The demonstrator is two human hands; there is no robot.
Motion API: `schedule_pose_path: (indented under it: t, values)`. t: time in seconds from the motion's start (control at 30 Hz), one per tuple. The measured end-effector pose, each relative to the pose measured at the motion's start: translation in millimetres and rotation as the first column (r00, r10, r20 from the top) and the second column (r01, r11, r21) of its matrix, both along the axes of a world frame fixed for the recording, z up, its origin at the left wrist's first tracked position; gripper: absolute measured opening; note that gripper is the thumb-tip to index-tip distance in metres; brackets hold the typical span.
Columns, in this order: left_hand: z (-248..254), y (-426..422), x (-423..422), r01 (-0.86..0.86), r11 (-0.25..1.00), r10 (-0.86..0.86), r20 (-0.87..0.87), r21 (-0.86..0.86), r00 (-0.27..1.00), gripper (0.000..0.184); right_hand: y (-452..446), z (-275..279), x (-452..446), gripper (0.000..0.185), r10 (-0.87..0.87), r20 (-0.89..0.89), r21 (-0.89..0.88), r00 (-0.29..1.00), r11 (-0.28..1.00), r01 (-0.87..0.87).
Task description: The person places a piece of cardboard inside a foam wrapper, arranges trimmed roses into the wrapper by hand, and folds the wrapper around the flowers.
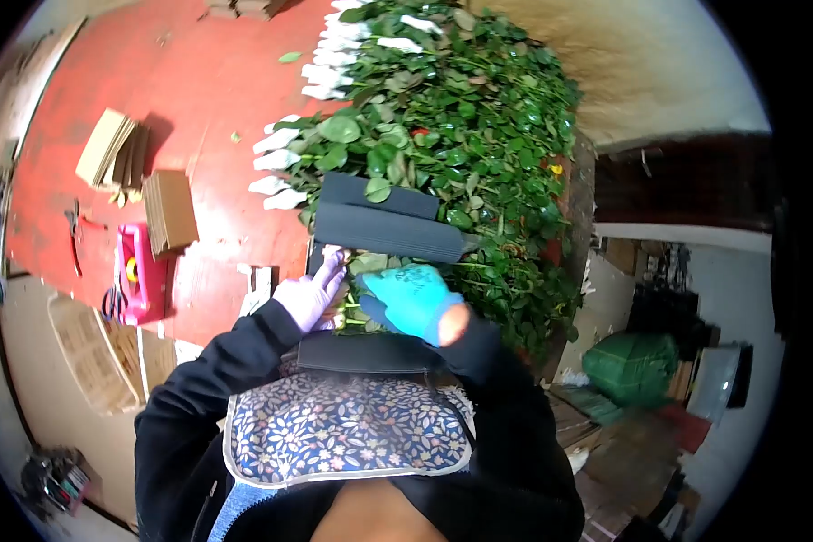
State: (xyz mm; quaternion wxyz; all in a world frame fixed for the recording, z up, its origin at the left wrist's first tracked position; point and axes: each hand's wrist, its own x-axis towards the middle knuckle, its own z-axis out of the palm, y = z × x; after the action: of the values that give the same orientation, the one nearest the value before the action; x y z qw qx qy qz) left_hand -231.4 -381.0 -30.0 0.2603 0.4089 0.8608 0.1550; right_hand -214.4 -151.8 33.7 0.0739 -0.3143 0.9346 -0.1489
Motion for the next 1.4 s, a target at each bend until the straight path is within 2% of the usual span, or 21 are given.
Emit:
schedule_pose_path:
  t: [0.13, 0.2, 0.3, 0.37, 0.53, 0.6, 0.63, 0.7, 0.77, 0.8, 0.83, 0.87, 0.93, 0.97, 1.0, 1.03, 1.07, 1.13, 1.17, 1.27, 1.4]
  values:
    - [7.2, 4.1, -5.0, 0.010, 0.997, -0.009, 0.006, -0.080, 1.000, 0.091, 27.6, 91.7, -42.1, 0.032, -0.375, -0.023, -0.105, 0.927, 0.923, 0.371]
    - [-10.5, -0.7, -4.3, -0.016, 0.999, 0.016, 0.018, 0.028, 1.000, 0.095, 59.7, 73.5, -72.8, 0.039, -0.506, -0.037, -0.059, 0.862, 0.862, 0.503]
    - [-5.2, 3.5, -7.8, 0.012, 0.994, -0.006, 0.047, -0.112, 0.999, 0.100, 109.8, -6.9, -104.8, 0.046, -0.479, 0.125, 0.297, 0.869, 0.853, 0.428]
    - [-39.6, -6.0, -2.5, 0.026, 0.999, -0.023, -0.081, 0.038, 0.996, 0.100, 114.0, -25.9, -112.7, 0.040, -0.518, 0.329, 0.418, 0.789, 0.830, 0.370]
    - [-35.2, -1.4, -7.9, 0.022, 0.999, -0.023, -0.034, -0.023, 0.999, 0.099, 138.3, -40.0, -109.5, 0.033, -0.405, 0.161, -0.092, 0.900, 0.902, 0.422]
    - [-42.1, -4.1, -9.0, 0.027, 1.000, -0.027, -0.047, -0.003, 0.999, 0.099, 145.7, -22.7, -108.4, 0.031, -0.338, -0.161, -0.152, 0.927, 0.937, 0.315]
    - [-44.0, -5.4, -9.8, 0.033, 0.999, -0.032, -0.060, 0.014, 0.998, 0.100, 145.1, 0.9, -104.5, 0.025, -0.422, 0.415, -0.492, 0.806, 0.640, 0.589]
    - [-49.1, -6.9, -10.8, 0.029, 1.000, -0.029, -0.039, 0.011, 0.999, 0.100, 136.5, 79.6, -88.8, 0.021, -0.109, 0.862, -0.476, 0.496, 0.162, 0.864]
    - [-28.3, -1.2, -13.0, 0.023, 0.998, -0.024, -0.015, -0.056, 1.000, 0.093, 127.9, 122.2, -68.7, 0.021, 0.070, 0.541, -0.823, 0.838, 0.251, 0.510]
    - [-14.1, 3.7, -15.8, 0.020, 0.996, -0.021, -0.019, -0.081, 1.000, 0.091, 127.2, 125.2, -72.0, 0.025, 0.382, 0.239, -0.952, 0.893, 0.273, 0.138]
    - [-10.4, 3.3, -17.0, 0.018, 0.997, -0.020, -0.027, -0.073, 0.999, 0.089, 126.5, 128.4, -75.2, 0.029, 0.702, -0.046, -0.975, 0.711, 0.122, -0.184]
    - [-11.1, 4.4, -17.4, 0.015, 0.999, -0.017, -0.030, -0.050, 0.999, 0.086, 120.8, 127.9, -75.4, 0.032, 0.748, -0.068, -0.989, 0.661, 0.037, -0.143]
    - [-16.7, 2.1, -16.1, 0.022, 0.999, -0.023, -0.034, -0.031, 0.999, 0.082, 96.3, 85.7, -78.1, 0.040, 0.698, 0.282, -0.856, 0.658, -0.126, 0.501]
    - [-19.1, 1.5, -15.8, 0.024, 1.000, -0.024, -0.031, -0.019, 0.999, 0.080, 82.7, 76.0, -80.8, 0.043, 0.624, 0.471, -0.806, 0.624, 0.016, 0.592]
    - [-20.3, 0.7, -15.7, 0.027, 1.000, -0.027, -0.032, -0.008, 0.999, 0.078, 62.0, 85.5, -81.4, 0.041, 0.332, 0.668, -0.733, 0.666, 0.449, 0.512]
    - [-21.1, -0.6, -15.4, 0.022, 1.000, -0.022, -0.032, 0.009, 0.999, 0.076, 54.0, 38.8, -89.6, 0.037, 0.254, 0.617, -0.590, 0.745, 0.776, 0.223]
    - [-22.5, -2.2, -13.0, 0.022, 0.999, -0.021, -0.030, 0.023, 0.999, 0.074, 46.1, -2.4, -72.8, 0.039, 0.517, 0.656, -0.753, 0.550, 0.498, 0.430]
    - [-22.2, -3.8, -11.9, 0.015, 0.999, -0.014, -0.022, 0.050, 1.000, 0.070, 25.9, 3.6, -64.3, 0.040, 0.307, 0.386, -0.495, 0.870, 0.864, -0.085]
    - [-21.5, -4.6, -11.9, 0.012, 0.998, -0.011, -0.018, 0.060, 1.000, 0.068, 18.5, 4.4, -61.0, 0.041, 0.249, 0.313, -0.323, 0.916, 0.935, -0.144]
    - [-26.0, -7.0, -13.8, 0.008, 0.992, -0.006, -0.017, 0.124, 1.000, 0.062, 1.0, -12.3, -66.4, 0.046, 0.140, 0.367, 0.015, 0.920, 0.988, -0.156]
    - [-26.9, -10.6, -14.1, 0.028, 0.965, -0.024, -0.017, 0.262, 1.000, 0.056, -9.0, -42.3, -49.5, 0.052, 0.077, 0.461, 0.134, 0.884, 0.979, -0.155]
